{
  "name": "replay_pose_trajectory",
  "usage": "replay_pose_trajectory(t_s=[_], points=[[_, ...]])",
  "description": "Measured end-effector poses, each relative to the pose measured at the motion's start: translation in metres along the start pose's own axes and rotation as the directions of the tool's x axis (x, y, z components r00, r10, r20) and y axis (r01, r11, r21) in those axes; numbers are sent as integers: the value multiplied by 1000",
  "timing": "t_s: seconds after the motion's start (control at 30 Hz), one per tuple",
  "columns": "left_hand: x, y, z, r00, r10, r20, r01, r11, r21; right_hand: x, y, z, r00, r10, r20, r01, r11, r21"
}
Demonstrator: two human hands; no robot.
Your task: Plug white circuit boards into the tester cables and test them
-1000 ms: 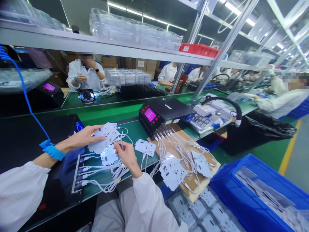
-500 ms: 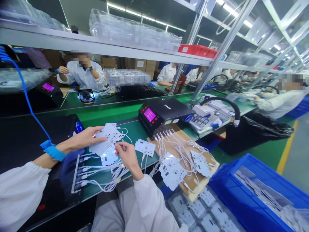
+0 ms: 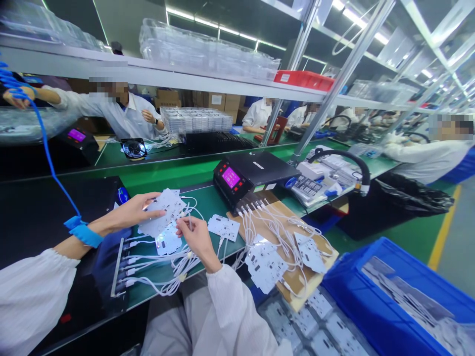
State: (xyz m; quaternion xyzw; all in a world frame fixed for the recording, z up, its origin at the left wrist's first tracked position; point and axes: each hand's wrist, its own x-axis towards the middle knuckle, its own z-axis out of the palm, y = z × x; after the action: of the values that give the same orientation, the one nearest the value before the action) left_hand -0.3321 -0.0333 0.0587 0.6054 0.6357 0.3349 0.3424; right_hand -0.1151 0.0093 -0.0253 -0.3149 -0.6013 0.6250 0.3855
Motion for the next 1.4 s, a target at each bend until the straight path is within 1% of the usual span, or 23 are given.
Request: replay_pose_trajectory(t_s=[0.07, 0.1, 0.17, 0.2, 0.27, 0.37, 0.43, 0.5, 0.57, 0.63, 0.67, 0.8, 0.87, 0.93, 1.03, 1.23, 1.3, 1.4], points=[[-1, 3, 1, 1000, -11, -9, 11, 1000, -20, -7, -1, -2, 991, -86, -106, 76, 993, -94], [-1, 4, 1, 999, -25, -22, 24, 999, -23, -12, -2, -4, 975, -132, -180, 108, 985, -138], [-2, 5, 1, 997, -58, -55, 57, 998, -19, -23, -2, -6, 936, -186, -299, 133, 973, -189], [-2, 6, 1, 995, -71, -64, 70, 997, -16, -29, -1, -7, 927, -189, -324, 129, 972, -196], [-3, 7, 2, 996, -74, -46, 73, 997, -18, -37, 1, -6, 934, -187, -306, 126, 970, -208], [-5, 9, 3, 995, -89, 51, 91, 995, -32, -40, 2, 3, 940, -237, -246, 166, 947, -276], [-7, 11, 4, 984, -125, 129, 131, 991, -36, -36, 1, 13, 930, -304, -207, 220, 910, -351], [-8, 12, 4, 972, -142, 185, 148, 989, -19, -29, 1, 25, 916, -365, -163, 275, 872, -404], [-9, 12, 3, 963, -120, 241, 123, 992, 2, -24, 1, 36, 901, -411, -139, 319, 845, -429], [-9, 11, 3, 950, -93, 297, 97, 995, 3, -20, 2, 43, 883, -447, -144, 347, 828, -441], [-10, 10, 3, 946, -95, 309, 103, 995, -11, -19, 3, 46, 874, -463, -148, 358, 818, -450], [-10, 11, 3, 929, -157, 336, 202, 974, -102, -18, 4, 49, 839, -521, -159, 381, 770, -511], [-11, 13, 3, 915, -149, 375, 211, 969, -129, -18, 4, 47, 813, -555, -178, 395, 749, -531], [-13, 17, 3, 915, -134, 380, 199, 970, -136, -18, 3, 45, 786, -583, -206, 409, 741, -533], [-15, 25, 4, 919, -126, 373, 186, 974, -127, -17, 2, 43, 764, -601, -234, 424, 742, -519], [-18, 32, 5, 905, -85, 417, 156, 978, -139, -17, -1, 45, 715, -667, -207, 485, 688, -540], [-18, 32, 5, 899, -48, 435, 123, 981, -147, -17, -2, 47, 707, -679, -195, 493, 672, -552], [-19, 31, 4, 890, -3, 457, 84, 984, -158, -17, -4, 47, 722, -669, -175, 488, 673, -556]])
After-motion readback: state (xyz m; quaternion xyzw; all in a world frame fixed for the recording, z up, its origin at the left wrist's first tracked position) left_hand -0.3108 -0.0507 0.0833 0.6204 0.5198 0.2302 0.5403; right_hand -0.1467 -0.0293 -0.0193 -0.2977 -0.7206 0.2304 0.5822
